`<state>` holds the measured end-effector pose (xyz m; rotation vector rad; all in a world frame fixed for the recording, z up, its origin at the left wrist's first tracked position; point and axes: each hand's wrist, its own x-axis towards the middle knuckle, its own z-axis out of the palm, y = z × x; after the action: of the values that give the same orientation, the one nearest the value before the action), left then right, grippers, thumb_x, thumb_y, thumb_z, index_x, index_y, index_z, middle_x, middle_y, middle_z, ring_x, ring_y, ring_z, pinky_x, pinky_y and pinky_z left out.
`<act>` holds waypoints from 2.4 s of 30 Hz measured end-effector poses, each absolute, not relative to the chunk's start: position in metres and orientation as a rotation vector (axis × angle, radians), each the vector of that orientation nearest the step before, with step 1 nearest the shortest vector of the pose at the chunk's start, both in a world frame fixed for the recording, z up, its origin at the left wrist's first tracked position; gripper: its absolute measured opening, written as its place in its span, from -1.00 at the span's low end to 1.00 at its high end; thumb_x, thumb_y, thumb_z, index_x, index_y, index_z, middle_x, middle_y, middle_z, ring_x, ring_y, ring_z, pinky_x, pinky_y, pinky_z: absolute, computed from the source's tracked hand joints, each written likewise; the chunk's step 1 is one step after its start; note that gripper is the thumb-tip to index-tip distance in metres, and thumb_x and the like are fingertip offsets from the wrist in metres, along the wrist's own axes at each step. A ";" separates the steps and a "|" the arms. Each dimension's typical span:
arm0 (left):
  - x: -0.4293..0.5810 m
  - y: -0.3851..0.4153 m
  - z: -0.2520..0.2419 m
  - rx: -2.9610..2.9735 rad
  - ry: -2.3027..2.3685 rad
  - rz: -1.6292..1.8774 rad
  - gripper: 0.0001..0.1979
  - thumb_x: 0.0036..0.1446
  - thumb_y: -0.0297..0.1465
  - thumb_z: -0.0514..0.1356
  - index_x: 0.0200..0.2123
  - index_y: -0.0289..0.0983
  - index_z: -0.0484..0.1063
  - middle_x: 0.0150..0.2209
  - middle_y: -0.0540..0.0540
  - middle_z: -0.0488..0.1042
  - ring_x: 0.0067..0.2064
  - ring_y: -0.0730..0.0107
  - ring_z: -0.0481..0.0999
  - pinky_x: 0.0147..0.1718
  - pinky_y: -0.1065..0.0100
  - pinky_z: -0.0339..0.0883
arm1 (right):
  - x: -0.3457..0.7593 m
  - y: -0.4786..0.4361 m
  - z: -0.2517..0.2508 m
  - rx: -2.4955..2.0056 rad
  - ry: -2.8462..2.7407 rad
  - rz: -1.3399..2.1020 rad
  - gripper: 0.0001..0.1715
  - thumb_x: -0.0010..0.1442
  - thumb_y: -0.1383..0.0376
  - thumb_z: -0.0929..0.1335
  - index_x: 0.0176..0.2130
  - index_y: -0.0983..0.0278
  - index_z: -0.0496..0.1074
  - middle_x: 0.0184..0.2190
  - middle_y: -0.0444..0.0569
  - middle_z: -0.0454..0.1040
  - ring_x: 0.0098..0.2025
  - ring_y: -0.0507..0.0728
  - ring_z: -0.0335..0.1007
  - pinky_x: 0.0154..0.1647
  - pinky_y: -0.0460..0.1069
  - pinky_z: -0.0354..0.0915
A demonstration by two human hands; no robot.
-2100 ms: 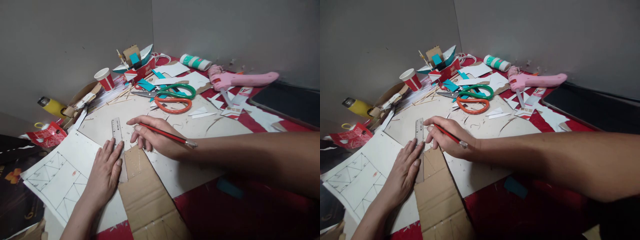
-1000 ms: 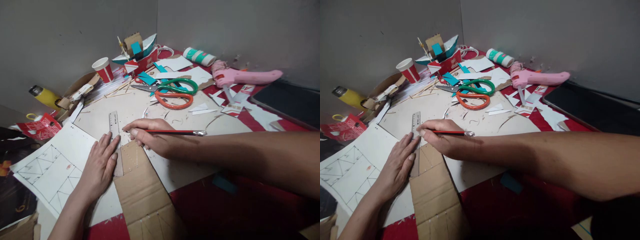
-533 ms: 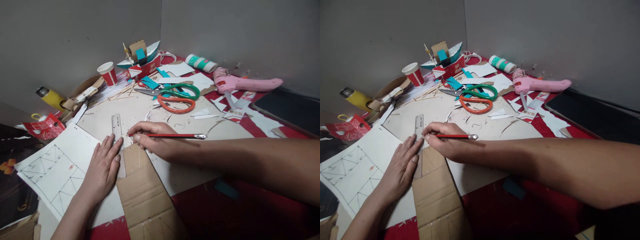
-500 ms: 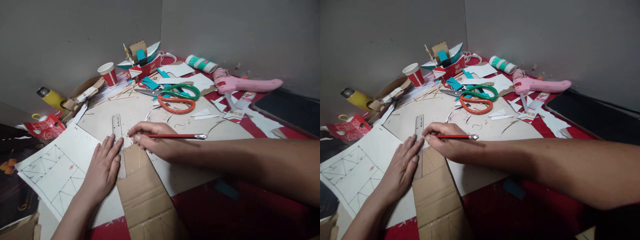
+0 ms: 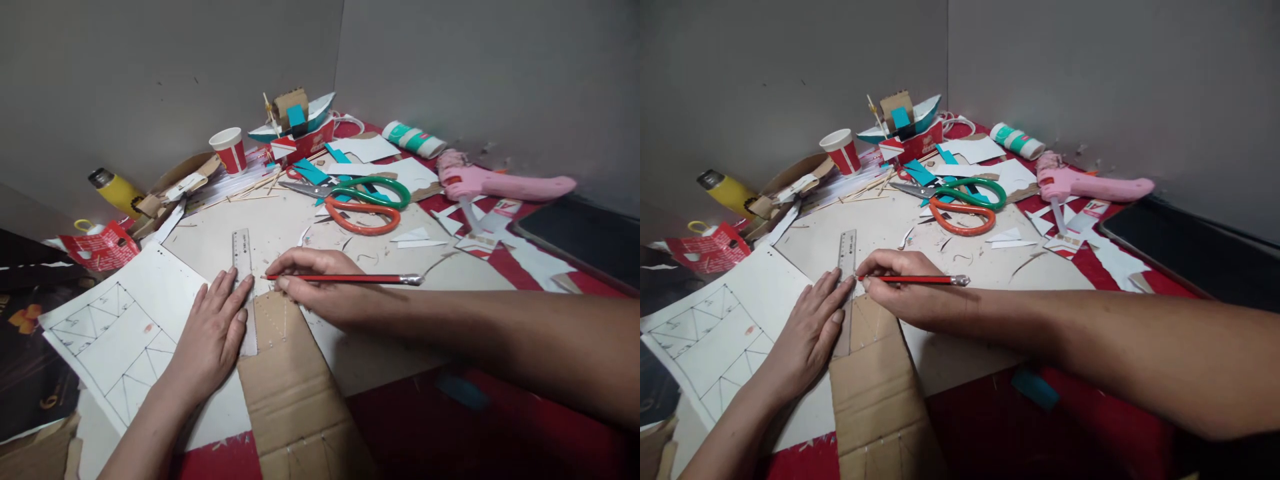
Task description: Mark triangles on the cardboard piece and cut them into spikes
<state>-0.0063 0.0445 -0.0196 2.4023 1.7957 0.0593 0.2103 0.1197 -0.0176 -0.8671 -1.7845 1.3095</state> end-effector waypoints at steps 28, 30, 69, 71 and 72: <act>-0.003 0.043 -0.018 2.367 1.816 0.057 -0.50 0.37 -0.32 -0.16 0.34 -0.13 0.01 0.40 -0.19 -0.05 0.40 0.13 -0.11 0.28 -0.15 -0.15 | 0.207 0.116 -0.022 -0.861 -2.008 1.361 -0.70 0.04 0.45 0.28 -0.25 0.33 0.55 -0.36 -0.05 0.61 -0.31 0.09 0.50 -0.29 -0.07 0.34; -0.003 0.043 -0.018 2.350 1.824 0.048 -0.51 0.37 -0.31 -0.16 0.34 -0.13 0.02 0.40 -0.19 -0.04 0.40 0.12 -0.12 0.27 -0.17 -0.16 | 0.207 0.116 -0.021 -0.856 -2.033 1.355 -0.67 0.03 0.47 0.27 -0.25 0.33 0.55 -0.34 -0.06 0.61 -0.30 0.09 0.50 -0.27 -0.06 0.34; 0.001 0.038 -0.015 2.295 1.828 0.039 -0.48 0.37 -0.22 -0.17 0.35 -0.10 -0.02 0.41 -0.15 -0.08 0.40 0.17 -0.16 0.29 -0.11 -0.18 | 0.205 0.111 -0.014 -0.916 -2.024 1.332 -0.80 0.11 0.35 0.28 -0.32 0.26 0.51 -0.44 -0.06 0.56 -0.40 0.09 0.45 -0.40 -0.06 0.32; 0.001 0.038 -0.015 2.299 1.826 0.034 -0.48 0.37 -0.23 -0.17 0.35 -0.11 -0.02 0.41 -0.16 -0.07 0.40 0.17 -0.16 0.29 -0.11 -0.18 | 0.206 0.111 -0.015 -0.935 -2.028 1.347 -0.79 0.12 0.35 0.28 -0.31 0.27 0.52 -0.41 -0.04 0.57 -0.37 0.10 0.46 -0.37 -0.06 0.33; 0.001 0.039 -0.015 2.302 1.825 0.030 -0.49 0.37 -0.24 -0.17 0.35 -0.11 -0.02 0.41 -0.16 -0.07 0.40 0.16 -0.16 0.29 -0.12 -0.18 | 0.206 0.111 -0.015 -0.939 -2.030 1.352 -0.79 0.12 0.35 0.28 -0.31 0.28 0.52 -0.39 -0.03 0.58 -0.36 0.11 0.47 -0.36 -0.05 0.33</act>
<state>0.0012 0.0387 -0.0152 2.3019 1.8253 0.0298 0.2060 0.1109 -0.0150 -0.9390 -2.0304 1.3522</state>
